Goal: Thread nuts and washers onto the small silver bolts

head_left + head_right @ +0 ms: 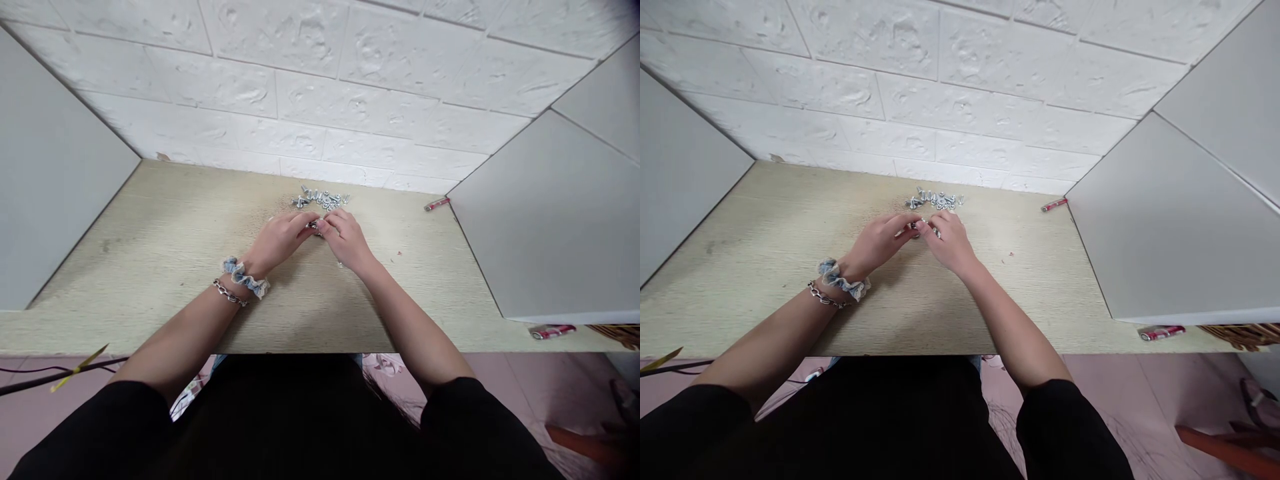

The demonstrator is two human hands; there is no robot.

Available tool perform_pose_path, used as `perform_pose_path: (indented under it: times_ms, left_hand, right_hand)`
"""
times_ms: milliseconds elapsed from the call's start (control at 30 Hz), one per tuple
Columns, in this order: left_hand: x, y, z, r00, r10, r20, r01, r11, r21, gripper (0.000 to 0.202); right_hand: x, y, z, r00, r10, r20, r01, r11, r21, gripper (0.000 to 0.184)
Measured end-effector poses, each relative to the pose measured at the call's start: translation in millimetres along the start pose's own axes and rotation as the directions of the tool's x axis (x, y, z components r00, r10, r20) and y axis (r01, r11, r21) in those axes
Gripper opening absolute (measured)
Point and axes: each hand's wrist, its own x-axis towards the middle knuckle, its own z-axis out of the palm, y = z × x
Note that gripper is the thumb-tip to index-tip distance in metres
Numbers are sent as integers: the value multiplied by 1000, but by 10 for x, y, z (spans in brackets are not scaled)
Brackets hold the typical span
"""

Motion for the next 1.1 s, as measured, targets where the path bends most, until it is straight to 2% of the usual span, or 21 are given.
perform_pose_path:
  times_ms: [133,300,433,667,733,1100]
  left_hand:
    - [0,-4,4,1000,24,14,-24,1000,-3,24]
    - [-4,-20,15,999,32,28,-33,999,14,24]
    - [-2,-21,17,999,35,20,-35,999,35,23]
    - [7,-28,12,999,17,39,-18,1000,21,27]
    - [8,-31,10,999,12,50,-13,1000,19,26]
    - [16,-48,19,998,-1,57,1,1000,1,28]
  right_hand:
    - [1,-11,-7,1000,3,1,-3,999,46,57]
    - [3,-12,4,999,-10,-30,12,998,57,58]
    - [14,15,21,998,-48,-44,50,998,32,50]
    - [4,21,28,994,-90,-68,91,996,19,15]
    - [1,20,32,993,-95,-76,96,995,17,9]
    - [-5,30,37,989,-132,-73,132,991,-10,18]
